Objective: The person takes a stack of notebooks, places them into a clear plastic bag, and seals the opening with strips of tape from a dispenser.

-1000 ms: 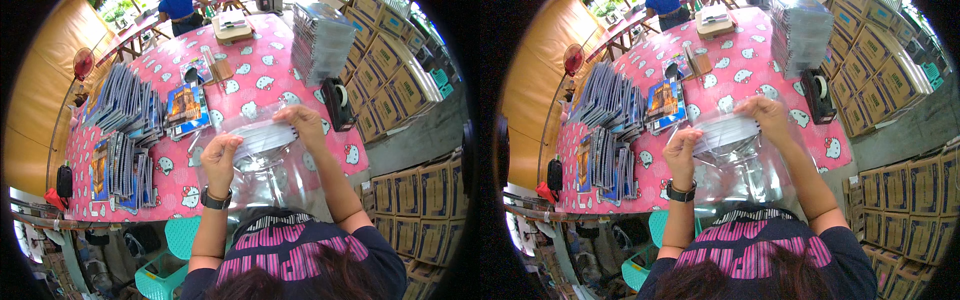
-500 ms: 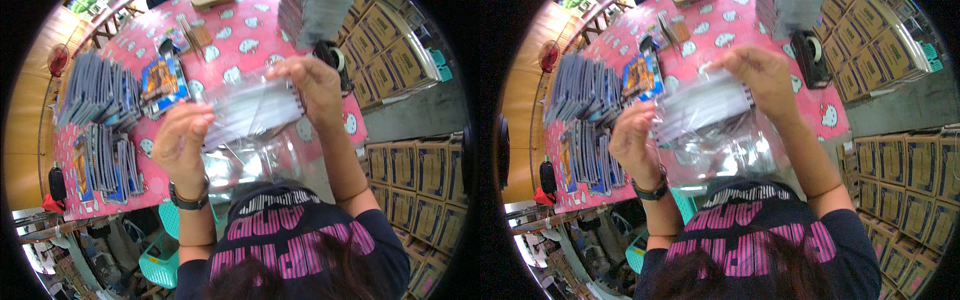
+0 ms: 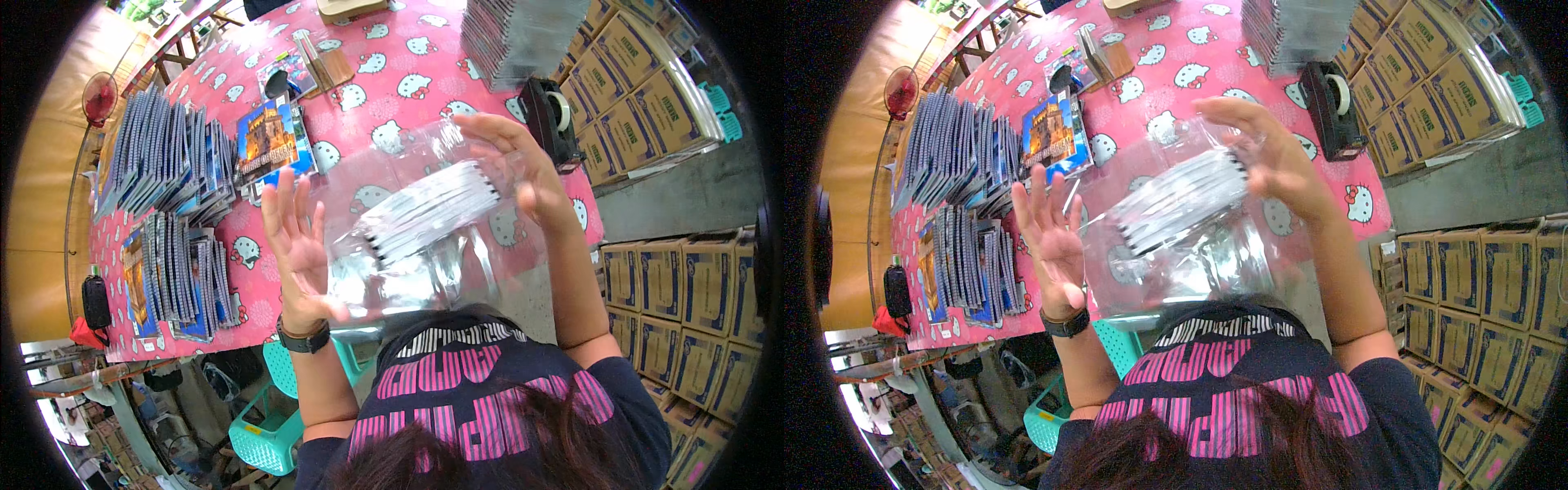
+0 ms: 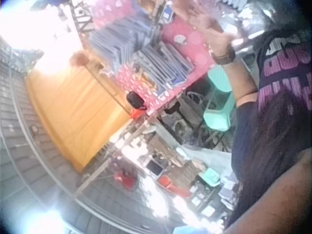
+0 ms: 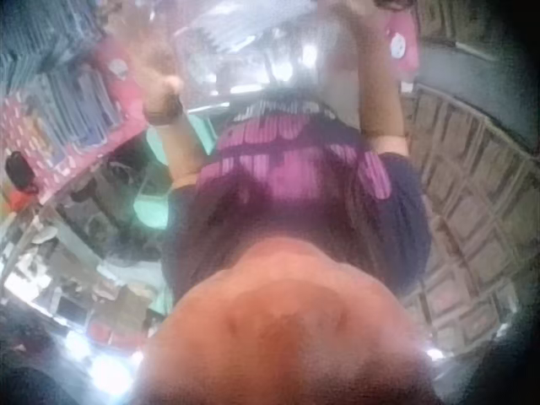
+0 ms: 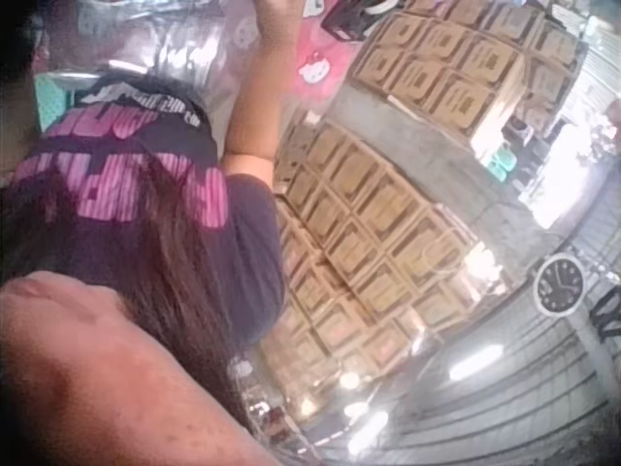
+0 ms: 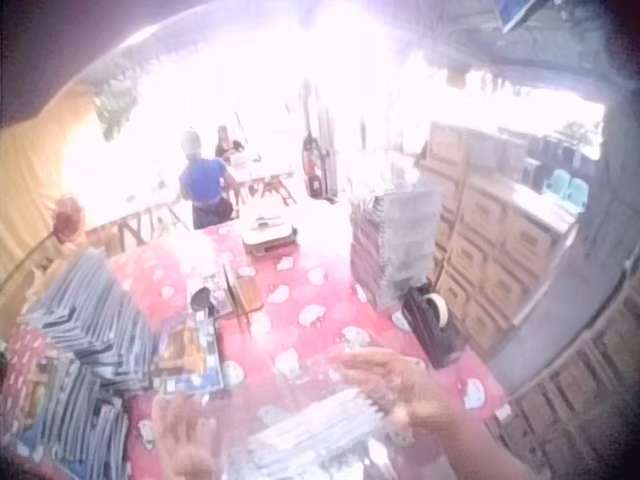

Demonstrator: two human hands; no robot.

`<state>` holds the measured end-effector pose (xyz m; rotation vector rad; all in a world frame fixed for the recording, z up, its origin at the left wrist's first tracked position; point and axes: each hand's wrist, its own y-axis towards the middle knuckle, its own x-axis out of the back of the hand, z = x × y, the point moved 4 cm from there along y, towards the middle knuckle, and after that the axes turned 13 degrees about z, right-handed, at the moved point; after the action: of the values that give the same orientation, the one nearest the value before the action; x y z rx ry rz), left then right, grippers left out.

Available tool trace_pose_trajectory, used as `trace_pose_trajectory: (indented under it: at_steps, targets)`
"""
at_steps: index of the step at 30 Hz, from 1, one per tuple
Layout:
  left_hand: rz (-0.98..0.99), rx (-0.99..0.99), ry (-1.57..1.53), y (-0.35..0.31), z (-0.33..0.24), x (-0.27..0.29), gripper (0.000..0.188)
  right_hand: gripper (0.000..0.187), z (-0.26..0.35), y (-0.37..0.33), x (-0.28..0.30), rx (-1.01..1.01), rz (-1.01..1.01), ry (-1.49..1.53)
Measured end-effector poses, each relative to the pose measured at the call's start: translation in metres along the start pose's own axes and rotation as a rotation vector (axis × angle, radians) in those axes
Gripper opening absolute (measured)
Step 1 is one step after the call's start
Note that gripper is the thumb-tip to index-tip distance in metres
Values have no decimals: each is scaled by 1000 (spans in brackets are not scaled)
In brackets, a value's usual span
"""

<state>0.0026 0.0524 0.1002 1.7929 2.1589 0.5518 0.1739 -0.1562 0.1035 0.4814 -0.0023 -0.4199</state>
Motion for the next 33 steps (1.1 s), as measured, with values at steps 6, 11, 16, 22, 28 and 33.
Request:
trace_pose_trajectory:
  at_steps: [6,11,16,22,28,33]
  targets:
    - [192,339,442,-73,121,-27,110,113,-94,-67,7,-677,-20,-13]
    - [5,391,-23,-53,114,-32,60,98,-58,-52,-16,-369,-202,-274]
    - [132,311,106,-45,99,-18,95,106,-67,-57,-7,-555,-105,-352]
    - [-34,43,285,-40,41,-1,82,71,-22,-60,15,-222,16,-651]
    - [162,-32,872,-33,16,-23,66,54,6,-31,-32,-141,202,-747]
    - [341,20,818,-30,13,-20,69,64,-2,-31,-30,-229,474,-838]
